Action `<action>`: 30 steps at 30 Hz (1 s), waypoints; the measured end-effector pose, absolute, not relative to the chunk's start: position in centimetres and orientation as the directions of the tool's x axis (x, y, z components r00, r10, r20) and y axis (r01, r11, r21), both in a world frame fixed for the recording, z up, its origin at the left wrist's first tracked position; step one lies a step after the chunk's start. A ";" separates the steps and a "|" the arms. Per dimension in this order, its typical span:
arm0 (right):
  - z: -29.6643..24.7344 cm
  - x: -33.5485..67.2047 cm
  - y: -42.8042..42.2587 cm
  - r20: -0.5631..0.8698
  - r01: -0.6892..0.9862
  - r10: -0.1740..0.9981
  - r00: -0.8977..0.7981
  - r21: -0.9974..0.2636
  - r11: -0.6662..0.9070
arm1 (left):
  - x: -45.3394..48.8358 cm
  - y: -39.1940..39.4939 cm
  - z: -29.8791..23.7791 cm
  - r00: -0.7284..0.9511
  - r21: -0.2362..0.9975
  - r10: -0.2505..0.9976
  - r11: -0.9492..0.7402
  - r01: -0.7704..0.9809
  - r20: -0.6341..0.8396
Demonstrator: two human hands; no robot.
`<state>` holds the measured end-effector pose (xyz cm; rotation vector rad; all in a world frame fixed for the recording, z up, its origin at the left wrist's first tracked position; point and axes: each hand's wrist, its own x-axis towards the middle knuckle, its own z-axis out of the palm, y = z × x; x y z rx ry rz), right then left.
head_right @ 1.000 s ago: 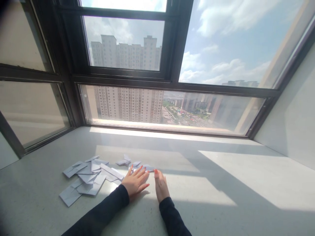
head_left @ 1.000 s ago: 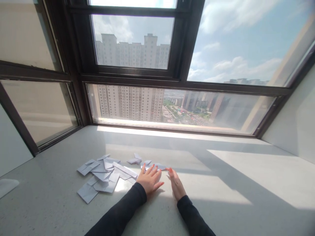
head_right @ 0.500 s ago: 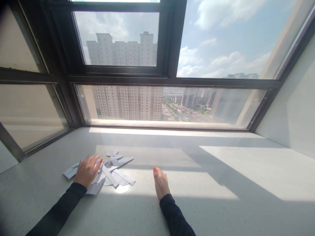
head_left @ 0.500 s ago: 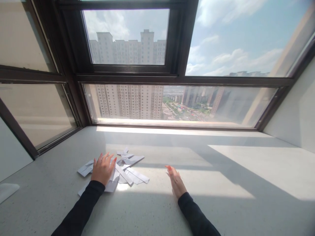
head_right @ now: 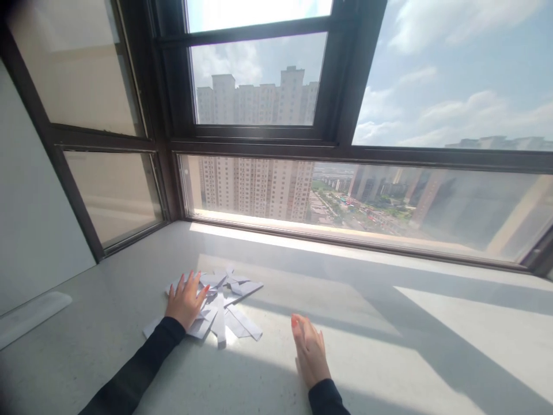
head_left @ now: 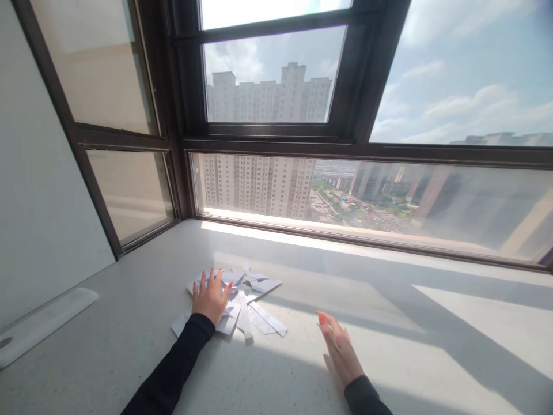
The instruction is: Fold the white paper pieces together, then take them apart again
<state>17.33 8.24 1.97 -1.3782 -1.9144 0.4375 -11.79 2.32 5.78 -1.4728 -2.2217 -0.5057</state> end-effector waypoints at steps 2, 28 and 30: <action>1.8 17.5 8.4 0.327 0.663 0.924 -0.197 -0.651 0.371 | -9.7 2.2 6.1 -0.204 0.048 0.795 0.216 0.975 0.571; 0.1 16.0 8.5 0.152 0.295 0.932 -0.331 -0.921 0.255 | -1.5 2.0 2.9 0.220 0.102 0.964 -0.237 0.966 0.151; -0.3 15.6 8.0 0.161 0.232 0.924 -0.346 -0.940 0.251 | -1.6 2.2 2.5 0.233 0.086 0.969 -0.240 0.967 0.087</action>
